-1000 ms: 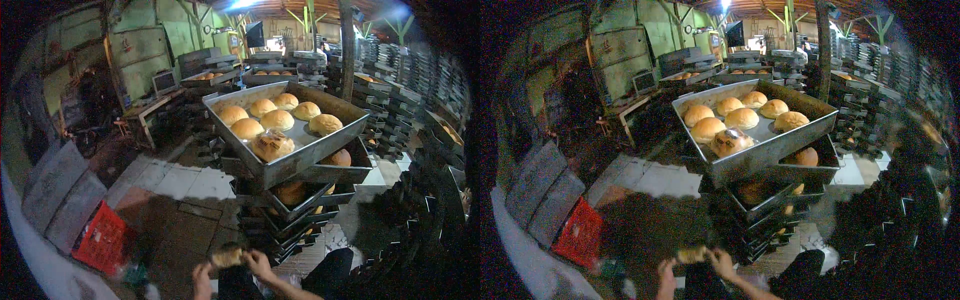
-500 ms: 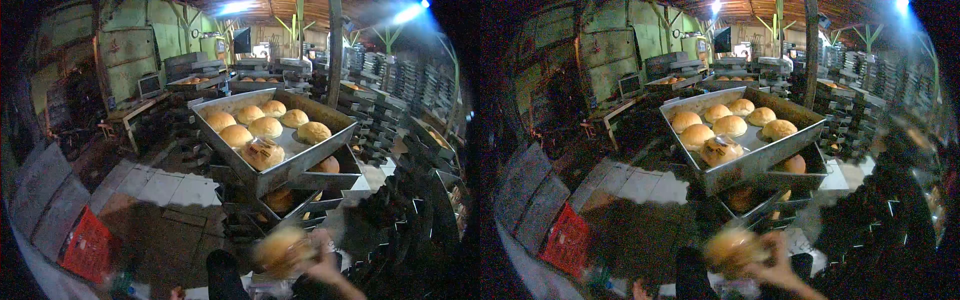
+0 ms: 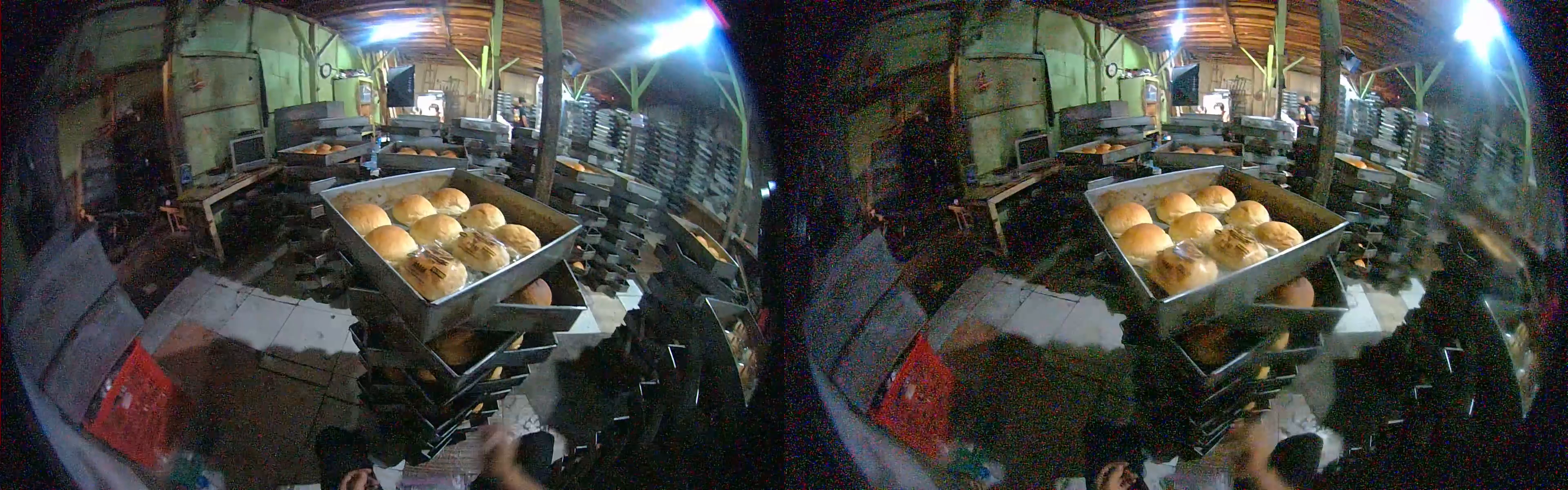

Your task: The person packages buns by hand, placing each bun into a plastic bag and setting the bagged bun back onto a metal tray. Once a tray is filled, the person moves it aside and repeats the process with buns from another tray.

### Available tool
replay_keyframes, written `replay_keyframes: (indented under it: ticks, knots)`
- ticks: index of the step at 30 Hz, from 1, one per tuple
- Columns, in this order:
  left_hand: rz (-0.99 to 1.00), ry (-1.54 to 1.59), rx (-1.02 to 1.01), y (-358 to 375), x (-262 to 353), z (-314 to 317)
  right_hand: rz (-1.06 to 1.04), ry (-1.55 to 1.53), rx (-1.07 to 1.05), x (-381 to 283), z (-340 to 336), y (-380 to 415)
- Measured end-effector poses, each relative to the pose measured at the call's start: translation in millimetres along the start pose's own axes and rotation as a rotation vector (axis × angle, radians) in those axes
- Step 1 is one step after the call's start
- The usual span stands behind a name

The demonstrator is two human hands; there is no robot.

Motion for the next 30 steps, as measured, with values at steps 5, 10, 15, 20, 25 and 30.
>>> replay_keyframes:
  ticks: [5,10,15,20,25,30]
  knots:
    - [0.54,-0.547,-0.12,-28,-34,42,-0.805,0.749,-0.799,136,57,196]
    - [0.926,-0.961,-0.227,-20,-131,48,-1.13,0.595,-0.875,124,40,210]
    - [-0.213,0.012,-0.367,-26,-126,47,-0.305,0.871,-1.139,172,64,166]
    - [-0.253,-0.057,-0.927,21,-79,75,0.392,-0.216,-1.119,113,45,120]
    - [-0.343,-0.754,-0.903,25,-95,76,-0.196,0.238,-1.085,176,83,78]
    - [-0.33,-0.494,-0.654,25,-75,75,-0.418,0.422,-0.868,119,73,83]
Point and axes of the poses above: each hand's wrist, its own y-axis away from the middle knuckle, its own z-axis out of the palm, x = y × z, the point moved 6 cm from there along -y, towards the middle knuckle, and after that the axes turned 8 degrees about z, right-handed, at the moved point
